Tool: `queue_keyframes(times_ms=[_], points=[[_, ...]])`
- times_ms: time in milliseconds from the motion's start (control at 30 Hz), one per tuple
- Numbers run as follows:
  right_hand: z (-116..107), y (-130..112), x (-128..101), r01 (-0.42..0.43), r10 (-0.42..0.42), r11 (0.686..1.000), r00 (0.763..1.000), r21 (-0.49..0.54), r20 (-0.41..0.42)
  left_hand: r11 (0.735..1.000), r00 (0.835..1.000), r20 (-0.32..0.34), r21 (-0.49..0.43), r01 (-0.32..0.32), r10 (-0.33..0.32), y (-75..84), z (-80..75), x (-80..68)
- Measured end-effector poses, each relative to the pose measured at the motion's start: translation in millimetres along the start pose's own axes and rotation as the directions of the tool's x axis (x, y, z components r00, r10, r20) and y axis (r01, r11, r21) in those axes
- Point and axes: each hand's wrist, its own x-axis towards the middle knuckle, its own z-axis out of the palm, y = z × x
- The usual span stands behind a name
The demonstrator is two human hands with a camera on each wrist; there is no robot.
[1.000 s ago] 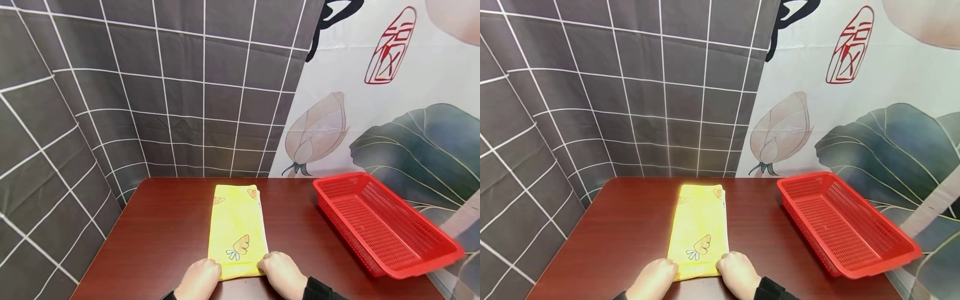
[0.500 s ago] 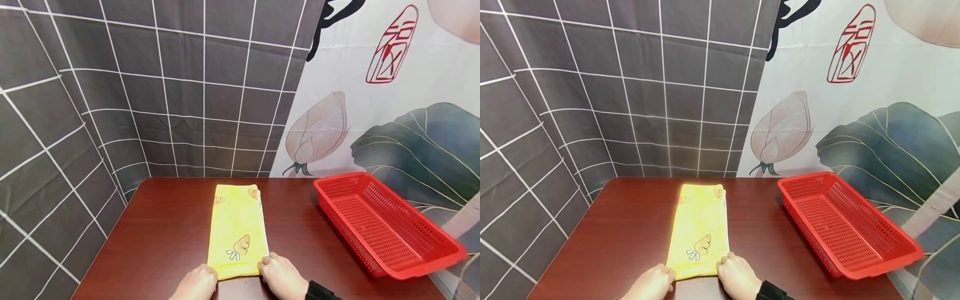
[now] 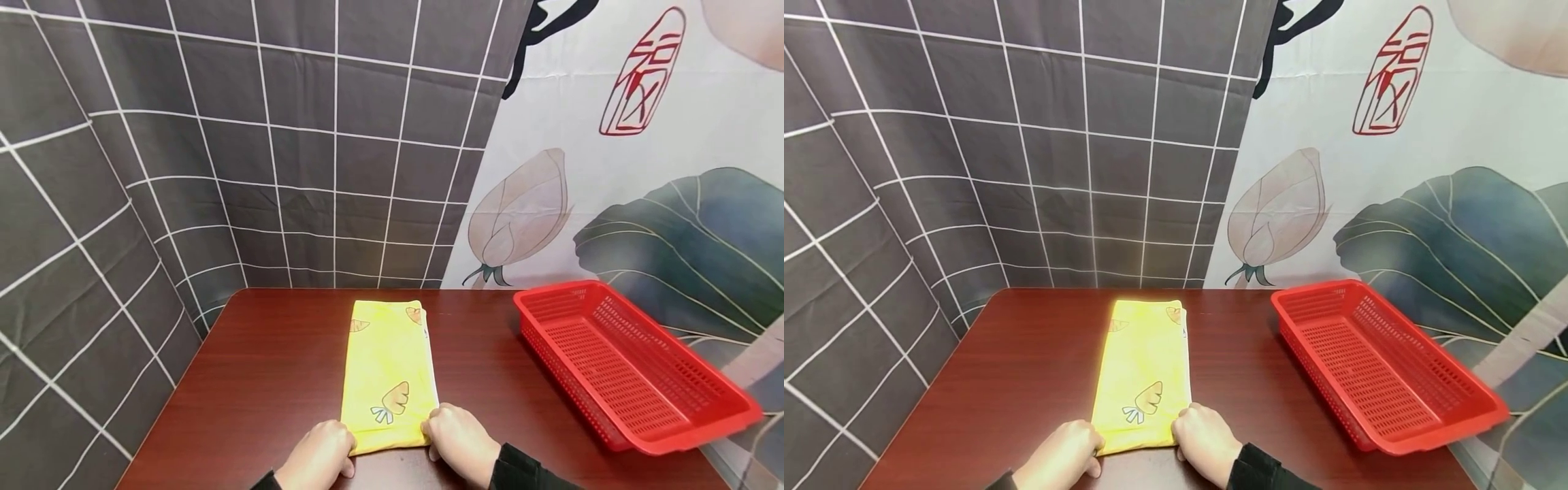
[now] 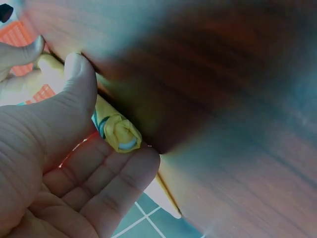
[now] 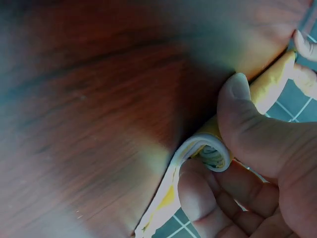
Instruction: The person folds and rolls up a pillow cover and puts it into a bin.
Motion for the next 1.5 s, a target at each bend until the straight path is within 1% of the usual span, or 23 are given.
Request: queue_keyframes(times_ms=[133,200,267,400,533,667,733,867,933,1033,1133,1200,1233,1300,1367,1400,1433,1467,1500], points=[[1.1,1.5,1.8,-0.005,0.005,1.000,1.000,-0.011,0.003,0.999,0.999,0.008,0.020,0.040,-0.040,1.2,0.4,4.8],[1.0,1.3,2.2,-0.008,0.008,1.000,1.000,-0.010,0.005,0.998,0.999,0.001,0.036,0.046,-0.046,1.8,0.8,6.0],[1.0,1.2,2.6,-0.018,0.018,1.000,1.000,0.011,0.006,0.997,0.999,-0.009,0.050,0.054,-0.053,2.2,1.4,6.6],[1.1,1.8,3.6,-0.034,0.033,0.998,0.999,0.054,0.005,0.996,0.998,-0.049,0.079,0.051,-0.048,2.5,4.0,6.6],[2.2,3.4,4.2,-0.032,0.033,0.998,0.999,0.060,-0.009,0.994,0.994,-0.105,0.104,0.043,-0.032,2.9,6.6,5.4],[3.4,3.4,3.2,-0.029,0.031,0.999,0.999,0.041,-0.038,0.993,0.986,-0.165,0.116,0.025,-0.005,4.3,8.1,3.0],[4.3,2.4,2.1,-0.029,0.030,0.999,0.998,0.020,-0.062,0.993,0.984,-0.179,0.118,0.016,0.006,4.5,9.1,2.4],[8.0,1.1,0.2,0.002,-0.010,0.998,0.990,-0.057,-0.142,0.995,0.983,-0.183,0.093,0.031,-0.013,3.9,10.3,2.9],[9.5,1.2,0.1,0.020,-0.036,0.995,0.985,-0.098,-0.166,0.995,0.981,-0.190,0.088,0.048,-0.030,3.8,10.4,3.4],[10.1,1.6,1.3,0.033,-0.054,0.991,0.985,-0.126,-0.163,0.993,0.977,-0.211,0.103,0.065,-0.042,2.8,10.7,5.1],[8.7,1.0,3.0,0.033,-0.056,0.990,0.986,-0.141,-0.157,0.992,0.973,-0.228,0.108,0.072,-0.046,-1.4,11.3,8.6],[6.7,-0.1,3.6,0.036,-0.060,0.988,0.986,-0.149,-0.158,0.993,0.975,-0.214,0.088,0.080,-0.059,-5.5,11.8,12.0],[6.4,-0.4,3.4,0.038,-0.062,0.988,0.986,-0.152,-0.156,0.994,0.976,-0.212,0.081,0.075,-0.056,-9.0,14.5,13.6],[4.8,-1.5,3.1,0.039,-0.060,0.988,0.989,-0.151,-0.138,0.996,0.982,-0.177,0.044,0.080,-0.071,-13.8,15.1,16.7],[3.2,-2.9,2.6,0.038,-0.055,0.988,0.993,-0.148,-0.107,0.996,0.988,-0.126,0.008,0.093,-0.091,-17.6,15.4,19.1],[2.5,-3.7,2.1,0.037,-0.050,0.989,0.995,-0.145,-0.090,0.996,0.990,-0.108,0.008,0.090,-0.088,-20.7,18.3,20.4],[1.7,-4.2,1.5,0.035,-0.045,0.989,0.996,-0.144,-0.072,0.995,0.991,-0.087,-0.006,0.098,-0.098,-21.4,18.0,21.3],[0.8,-4.7,0.8,0.033,-0.041,0.989,0.998,-0.141,-0.057,0.992,0.991,-0.044,-0.024,0.121,-0.122,-20.2,14.6,22.6],[0.4,-5.2,-0.1,0.033,-0.040,0.989,0.998,-0.144,-0.047,0.991,0.991,-0.014,-0.019,0.130,-0.130,-20.9,14.7,23.9]])
